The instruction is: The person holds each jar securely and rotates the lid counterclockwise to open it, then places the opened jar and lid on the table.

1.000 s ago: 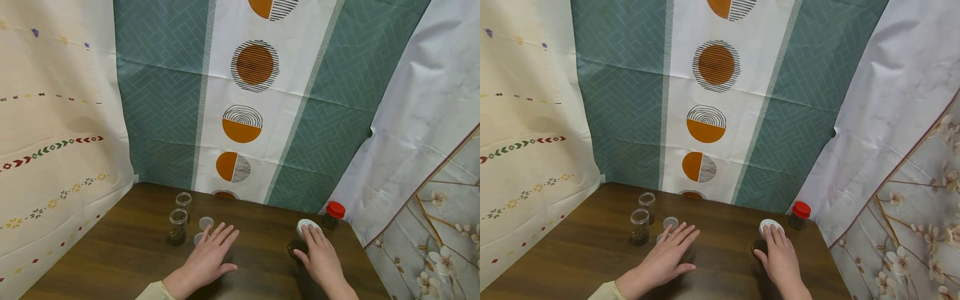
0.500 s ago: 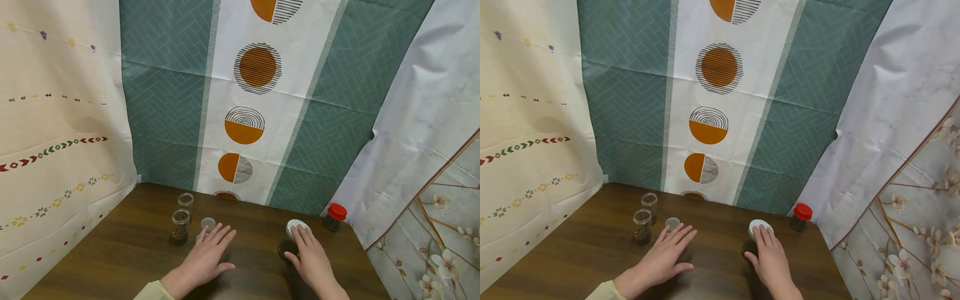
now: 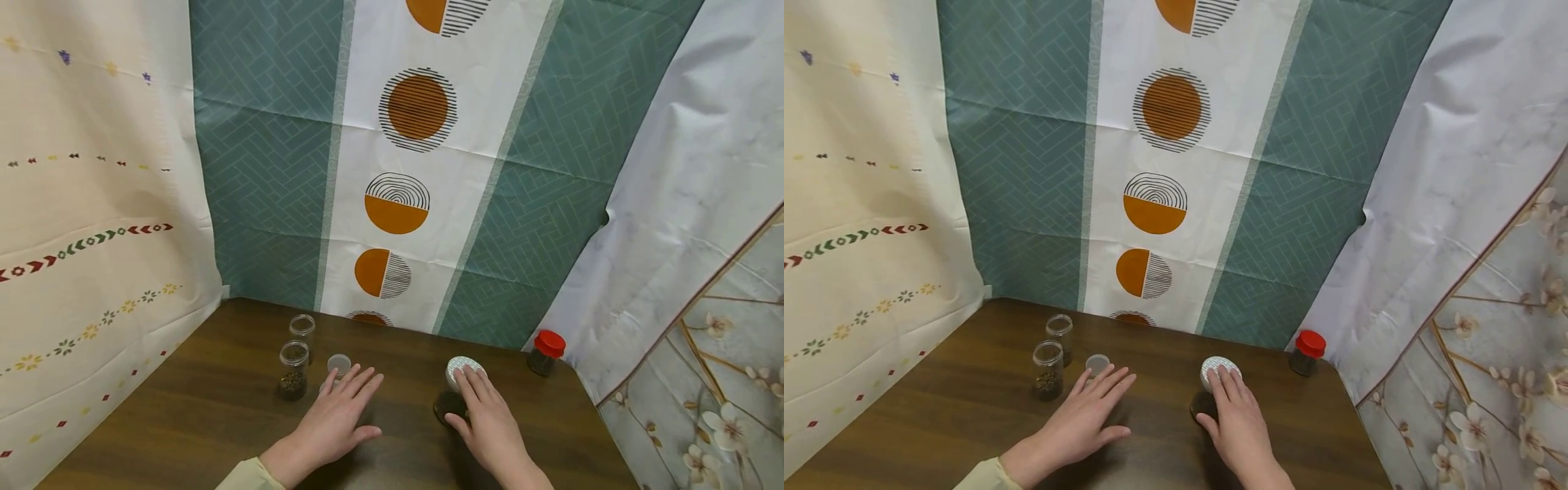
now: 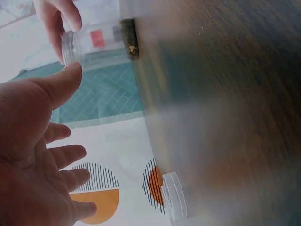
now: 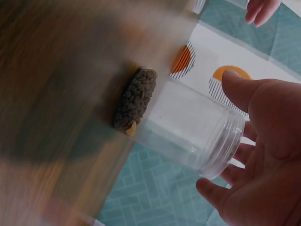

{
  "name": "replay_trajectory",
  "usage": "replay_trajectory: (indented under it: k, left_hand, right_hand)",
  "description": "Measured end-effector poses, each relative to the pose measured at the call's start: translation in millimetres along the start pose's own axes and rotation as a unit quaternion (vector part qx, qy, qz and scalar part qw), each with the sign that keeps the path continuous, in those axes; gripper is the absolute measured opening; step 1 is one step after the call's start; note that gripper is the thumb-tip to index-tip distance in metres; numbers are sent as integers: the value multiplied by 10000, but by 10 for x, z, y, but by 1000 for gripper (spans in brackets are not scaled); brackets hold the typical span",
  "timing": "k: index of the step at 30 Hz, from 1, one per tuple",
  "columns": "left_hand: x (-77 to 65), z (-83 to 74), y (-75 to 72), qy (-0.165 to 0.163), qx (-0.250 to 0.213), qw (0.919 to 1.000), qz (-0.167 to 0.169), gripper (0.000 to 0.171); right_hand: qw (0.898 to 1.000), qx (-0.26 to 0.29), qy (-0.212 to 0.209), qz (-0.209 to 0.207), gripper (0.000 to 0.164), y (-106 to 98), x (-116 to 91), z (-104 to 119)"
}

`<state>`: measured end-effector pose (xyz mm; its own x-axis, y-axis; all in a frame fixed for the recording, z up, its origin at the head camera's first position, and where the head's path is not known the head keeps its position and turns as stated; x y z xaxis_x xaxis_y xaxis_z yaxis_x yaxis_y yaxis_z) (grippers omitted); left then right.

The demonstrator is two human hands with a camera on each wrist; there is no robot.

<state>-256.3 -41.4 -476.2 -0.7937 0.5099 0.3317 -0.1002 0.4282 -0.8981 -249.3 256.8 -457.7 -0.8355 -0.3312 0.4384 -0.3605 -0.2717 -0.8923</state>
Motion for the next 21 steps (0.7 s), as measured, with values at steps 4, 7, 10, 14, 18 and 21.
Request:
replay_trajectory:
  k: [4, 7, 10, 14, 18, 21]
  left_hand:
    - [-10, 5, 4, -65, -133, 9999, 82, 88]
    - [-14, 13, 9, -82, -189, 9997, 103, 89]
    - [-17, 23, 11, -92, -218, 9997, 86, 90]
    - [-27, 33, 14, -89, -255, 9996, 19, 91]
    - [-34, 33, 4, -82, -289, 9995, -46, 90]
    - [-38, 39, -2, -92, -319, 9994, -61, 91]
  right_hand:
    - [9999, 120, -32, 105, 79, 35, 5, 88]
    - [9997, 194, -89, 98, 80, 48, 7, 152]
    - [9995, 255, -128, 141, 80, 54, 10, 221]
    - [9990, 333, -115, 277, 81, 64, 10, 313]
    - [9988, 383, -142, 275, 82, 71, 13, 388]
    - [9982, 491, -183, 276, 81, 75, 14, 429]
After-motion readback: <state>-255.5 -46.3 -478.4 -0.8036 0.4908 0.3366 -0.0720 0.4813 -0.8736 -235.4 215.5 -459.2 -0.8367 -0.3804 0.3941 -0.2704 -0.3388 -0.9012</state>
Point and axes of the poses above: each hand's wrist, its own x-axis towards the middle knuckle, its own y-axis out of the palm, z = x × y, the point moved 3 cm from there along x, towards the middle knuckle
